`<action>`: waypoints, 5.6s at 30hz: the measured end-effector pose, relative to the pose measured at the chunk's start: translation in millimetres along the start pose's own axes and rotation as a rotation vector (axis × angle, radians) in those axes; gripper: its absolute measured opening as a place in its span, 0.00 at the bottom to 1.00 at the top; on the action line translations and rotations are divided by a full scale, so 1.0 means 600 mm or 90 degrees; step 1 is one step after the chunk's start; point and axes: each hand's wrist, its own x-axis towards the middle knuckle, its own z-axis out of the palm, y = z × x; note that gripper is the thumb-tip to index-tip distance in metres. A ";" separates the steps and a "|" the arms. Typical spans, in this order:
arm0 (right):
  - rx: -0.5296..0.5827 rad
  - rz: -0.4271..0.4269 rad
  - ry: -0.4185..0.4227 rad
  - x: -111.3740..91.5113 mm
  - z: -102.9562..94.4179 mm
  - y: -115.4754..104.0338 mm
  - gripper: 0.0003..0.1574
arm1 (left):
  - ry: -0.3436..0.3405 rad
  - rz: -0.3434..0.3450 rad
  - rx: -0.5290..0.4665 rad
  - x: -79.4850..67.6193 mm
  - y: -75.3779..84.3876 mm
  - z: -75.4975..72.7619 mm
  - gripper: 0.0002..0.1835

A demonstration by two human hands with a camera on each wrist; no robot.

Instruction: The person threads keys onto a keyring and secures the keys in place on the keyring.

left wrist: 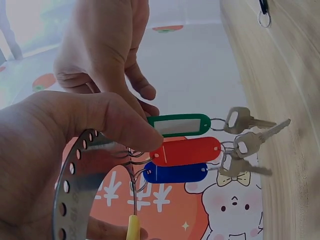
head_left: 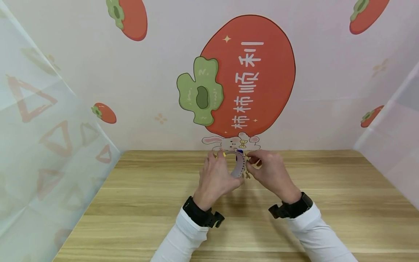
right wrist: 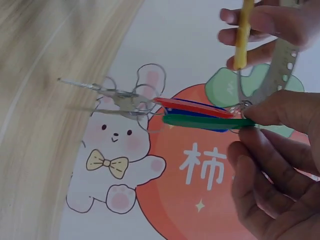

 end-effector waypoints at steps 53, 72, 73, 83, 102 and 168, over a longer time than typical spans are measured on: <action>0.105 0.166 -0.010 0.000 0.006 0.005 0.05 | -0.005 -0.017 0.023 0.000 0.000 0.003 0.56; 0.054 0.086 0.028 -0.002 0.004 0.007 0.04 | -0.009 0.016 0.034 0.000 0.003 0.004 0.58; 0.055 0.079 0.024 -0.002 0.003 0.007 0.05 | -0.009 0.019 0.035 0.000 0.003 0.004 0.59; 0.092 0.170 -0.011 0.001 -0.001 0.005 0.02 | 0.005 0.014 0.041 0.000 0.001 0.006 0.57; 0.159 0.237 -0.055 -0.002 -0.004 0.003 0.04 | -0.010 0.000 0.035 0.003 -0.001 0.001 0.57; 0.070 -0.031 0.111 -0.001 0.003 0.017 0.12 | -0.040 0.018 -0.035 0.003 -0.002 -0.010 0.56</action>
